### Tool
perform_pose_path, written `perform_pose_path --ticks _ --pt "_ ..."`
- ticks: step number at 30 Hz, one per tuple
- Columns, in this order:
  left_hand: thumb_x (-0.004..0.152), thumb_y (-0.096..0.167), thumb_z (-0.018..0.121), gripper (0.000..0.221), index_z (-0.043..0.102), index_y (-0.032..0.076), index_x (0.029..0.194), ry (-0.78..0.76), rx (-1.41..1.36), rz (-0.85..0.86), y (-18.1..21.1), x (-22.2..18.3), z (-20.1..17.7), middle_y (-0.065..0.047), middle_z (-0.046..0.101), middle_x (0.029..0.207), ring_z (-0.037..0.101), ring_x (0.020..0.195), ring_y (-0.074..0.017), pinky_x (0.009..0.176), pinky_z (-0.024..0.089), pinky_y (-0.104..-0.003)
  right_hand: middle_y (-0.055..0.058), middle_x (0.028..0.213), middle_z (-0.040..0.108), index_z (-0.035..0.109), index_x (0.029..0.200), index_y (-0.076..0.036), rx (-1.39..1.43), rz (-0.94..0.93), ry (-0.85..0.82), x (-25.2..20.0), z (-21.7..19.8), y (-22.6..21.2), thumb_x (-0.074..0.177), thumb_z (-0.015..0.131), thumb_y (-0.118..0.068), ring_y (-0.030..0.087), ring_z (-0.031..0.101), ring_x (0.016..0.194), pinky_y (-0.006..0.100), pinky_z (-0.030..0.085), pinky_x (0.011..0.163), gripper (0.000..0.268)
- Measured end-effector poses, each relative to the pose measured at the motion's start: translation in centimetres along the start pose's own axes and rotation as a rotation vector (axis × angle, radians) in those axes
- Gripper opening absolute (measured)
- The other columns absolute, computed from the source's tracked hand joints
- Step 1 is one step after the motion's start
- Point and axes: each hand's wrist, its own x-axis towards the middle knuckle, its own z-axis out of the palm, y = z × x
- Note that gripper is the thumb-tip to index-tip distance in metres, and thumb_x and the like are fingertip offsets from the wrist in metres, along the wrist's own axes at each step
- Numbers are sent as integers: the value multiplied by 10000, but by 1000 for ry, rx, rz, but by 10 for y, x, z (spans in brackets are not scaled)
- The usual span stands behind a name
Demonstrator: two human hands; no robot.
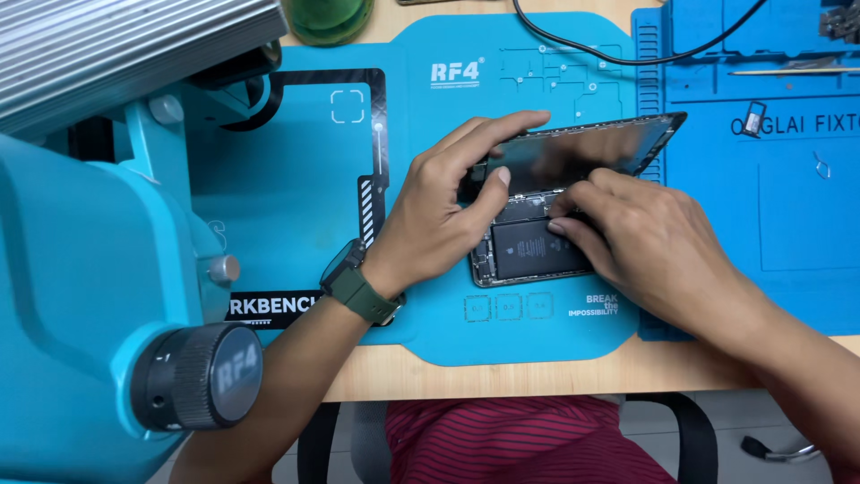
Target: The person works on a disassembled smartphone placed on a blue anti-static mat. They use a metal spudger to pry and disconnect internal components, then use a screwdriver to remove screws from the device's frame. The person handles the screen assembly and the phone's main body throughout the process.
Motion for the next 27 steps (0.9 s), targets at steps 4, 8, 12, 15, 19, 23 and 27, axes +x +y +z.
perform_pose_path --ticks 4,8,12,15,19,23,27 --pt "1206 244 429 444 486 133 1633 -13 -133 -11 -1 0 -4 -130 570 1706 533 1681 -355 1454 462 -501 42 944 669 721 1127 -159 5 12 3 -1 2 0 1109 712 -319 323 708 840 503 519 615 162" --pt "1150 131 442 431 545 144 1568 6 -197 -60 1 0 -5 -84 623 1628 618 1568 -275 1358 510 -409 58 949 672 735 1140 -131 12 -39 74 -4 5 1 1111 735 -289 329 710 848 486 532 667 160" --pt "1167 162 441 409 552 165 1561 3 -185 -45 -2 -2 -5 -82 624 1632 596 1606 -293 1390 497 -438 61 979 687 739 1154 -115 22 -39 81 -5 5 1 1109 742 -275 323 710 860 478 533 668 165" --pt "1181 166 436 401 549 154 1565 -1 -194 -29 -5 -2 -4 -84 622 1633 590 1619 -308 1423 490 -461 52 981 693 738 1149 -130 18 -28 73 -5 6 2 1112 739 -283 311 714 868 476 536 673 157" --pt "1168 157 442 400 564 151 1550 -1 -183 -39 -3 -2 -5 -78 640 1614 609 1601 -295 1404 494 -447 60 976 684 736 1150 -114 -20 -37 86 -6 6 1 1121 744 -283 322 715 868 481 548 671 172" --pt "1166 157 453 399 565 142 1549 1 -181 -37 -3 -2 -5 -74 641 1611 612 1596 -287 1397 496 -435 48 969 677 739 1147 -134 -20 -38 84 -6 6 2 1121 751 -288 315 710 846 475 536 652 156" --pt "1173 145 456 399 552 149 1561 -5 -183 -34 -3 -2 -5 -81 622 1635 585 1629 -309 1419 491 -462 70 928 636 738 1136 -106 -51 -71 137 -9 8 1 1134 765 -272 328 689 824 479 534 671 168"
